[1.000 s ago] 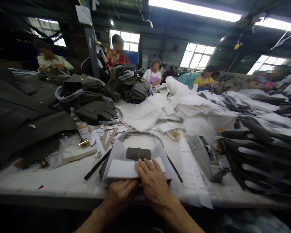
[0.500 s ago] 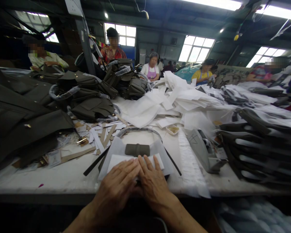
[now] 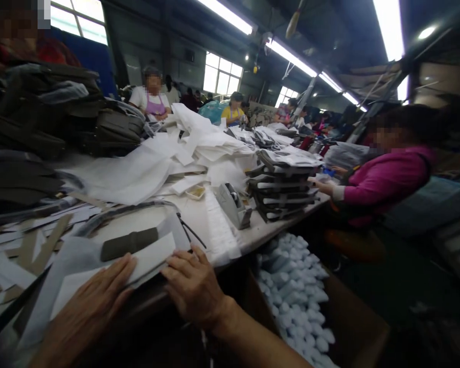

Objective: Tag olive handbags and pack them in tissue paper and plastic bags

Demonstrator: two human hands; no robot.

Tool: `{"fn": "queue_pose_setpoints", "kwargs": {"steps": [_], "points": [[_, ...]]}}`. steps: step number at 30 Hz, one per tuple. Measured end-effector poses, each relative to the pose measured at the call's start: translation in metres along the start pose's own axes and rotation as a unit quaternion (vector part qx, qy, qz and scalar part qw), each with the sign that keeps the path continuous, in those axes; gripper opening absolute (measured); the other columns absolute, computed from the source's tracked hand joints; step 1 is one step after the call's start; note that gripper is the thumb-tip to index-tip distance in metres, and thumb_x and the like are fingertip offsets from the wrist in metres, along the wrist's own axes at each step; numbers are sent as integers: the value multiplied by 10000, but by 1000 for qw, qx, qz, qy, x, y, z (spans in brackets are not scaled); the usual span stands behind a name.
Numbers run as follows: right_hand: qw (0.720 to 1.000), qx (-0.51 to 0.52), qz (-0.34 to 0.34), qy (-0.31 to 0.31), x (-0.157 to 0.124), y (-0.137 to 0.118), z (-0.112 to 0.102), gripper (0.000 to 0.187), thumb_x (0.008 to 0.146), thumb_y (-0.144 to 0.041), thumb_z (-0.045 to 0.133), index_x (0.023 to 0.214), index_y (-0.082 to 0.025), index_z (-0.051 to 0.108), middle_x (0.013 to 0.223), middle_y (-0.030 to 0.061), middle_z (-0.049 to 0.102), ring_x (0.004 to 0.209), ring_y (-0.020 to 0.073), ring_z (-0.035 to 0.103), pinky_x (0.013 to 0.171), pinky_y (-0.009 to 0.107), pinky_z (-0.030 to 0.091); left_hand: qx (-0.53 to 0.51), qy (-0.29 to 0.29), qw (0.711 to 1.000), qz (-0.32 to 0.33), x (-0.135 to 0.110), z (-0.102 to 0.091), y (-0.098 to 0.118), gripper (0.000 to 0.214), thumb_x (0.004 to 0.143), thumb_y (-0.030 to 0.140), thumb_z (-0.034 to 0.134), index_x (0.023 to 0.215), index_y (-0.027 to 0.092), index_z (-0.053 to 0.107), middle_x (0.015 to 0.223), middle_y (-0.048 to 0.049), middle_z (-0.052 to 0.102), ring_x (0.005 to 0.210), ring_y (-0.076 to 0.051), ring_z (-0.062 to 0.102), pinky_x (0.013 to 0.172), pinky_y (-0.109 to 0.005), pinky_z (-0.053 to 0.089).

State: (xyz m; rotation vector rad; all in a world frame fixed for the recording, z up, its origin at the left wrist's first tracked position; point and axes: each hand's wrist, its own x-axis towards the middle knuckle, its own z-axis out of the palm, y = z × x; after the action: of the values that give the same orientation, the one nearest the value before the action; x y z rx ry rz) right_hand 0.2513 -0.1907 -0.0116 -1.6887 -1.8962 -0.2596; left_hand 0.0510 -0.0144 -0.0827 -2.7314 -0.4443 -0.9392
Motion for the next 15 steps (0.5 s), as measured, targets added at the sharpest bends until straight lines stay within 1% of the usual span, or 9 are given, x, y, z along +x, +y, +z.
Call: {"fn": "queue_pose_setpoints", "kwargs": {"steps": [2, 3, 4, 5, 6, 7, 10, 13, 15], "points": [[996, -4, 59, 63, -36, 27, -19, 230, 947, -183, 521, 1117, -244, 664, 1112, 30, 730, 1159, 189, 604, 1147, 452, 321, 3, -14, 1000, 2, 0, -1, 0, 500, 1016, 384, 294, 1429, 151, 452, 1434, -134, 538, 1229, -279, 589, 1044, -430, 417], [990, -9, 109, 88, -56, 45, -28, 212, 940, -193, 523, 1067, -249, 683, 1063, 33, 739, 1091, 196, 637, 1098, 446, 379, 4, -20, 1000, 2, 0, -1, 0, 500, 1013, 376, 295, 1425, 146, 459, 1434, -133, 537, 1237, -280, 583, 1048, -431, 413], [975, -16, 186, 121, -78, 64, -35, 187, 931, -239, 531, 1010, -242, 701, 1012, 47, 745, 1027, 212, 659, 1033, 437, 437, 3, -23, 1000, 2, 0, -2, 0, 501, 1009, 372, 298, 1420, 141, 467, 1431, -131, 541, 1242, -280, 579, 1050, -428, 412], [947, -25, 290, 134, -100, 83, -41, 200, 922, -295, 531, 988, -232, 709, 1008, 66, 743, 1014, 229, 664, 993, 428, 468, 2, -26, 1000, 0, 0, -2, 1, 502, 1007, 371, 301, 1416, 138, 475, 1426, -130, 546, 1243, -278, 578, 1052, -423, 411], [908, -33, 394, 135, -120, 103, -46, 240, 911, -348, 515, 993, -228, 707, 1042, 76, 736, 1035, 238, 660, 983, 414, 480, 1, -27, 1000, -1, 0, -3, 1, 505, 1004, 376, 305, 1412, 137, 482, 1421, -128, 551, 1243, -276, 579, 1055, -418, 411], [885, -42, 443, 135, -138, 121, -48, 295, 906, -358, 476, 1018, -202, 700, 1068, 107, 728, 1043, 257, 661, 964, 427, 493, -1, -27, 1000, -1, 0, -4, 1, 507, 1003, 384, 309, 1410, 139, 488, 1416, -126, 557, 1240, -275, 581, 1057, -415, 410], [849, -42, 520, 87, -174, 163, -40, 331, 757, -309, 558, 1022, -167, 696, 996, 125, 741, 954, 290, 699, 864, 429, 544, -3, -33, 999, -3, 2, -6, 0, 528, 998, 432, 328, 1417, 153, 487, 1417, -122, 557, 1238, -273, 584, 1059, -408, 417], [834, -33, 549, 29, -186, 188, -18, 516, 575, -238, 642, 1085, -173, 684, 1087, 106, 732, 1058, 306, 675, 938, 418, 514, -5, -49, 999, -3, 3, -8, -2, 541, 987, 469, 353, 1424, 177, 484, 1426, -122, 548, 1228, -279, 592, 1035, -408, 449], [831, -30, 556, 7, -186, 199, -3, 568, 554, -224, 635, 1119, -169, 674, 1154, 115, 714, 1141, 309, 639, 997, 400, 473, -10, -63, 998, -2, 5, -9, -2, 516, 983, 447, 379, 1426, 202, 479, 1434, -116, 541, 1231, -280, 592, 1018, -412, 471]]}}
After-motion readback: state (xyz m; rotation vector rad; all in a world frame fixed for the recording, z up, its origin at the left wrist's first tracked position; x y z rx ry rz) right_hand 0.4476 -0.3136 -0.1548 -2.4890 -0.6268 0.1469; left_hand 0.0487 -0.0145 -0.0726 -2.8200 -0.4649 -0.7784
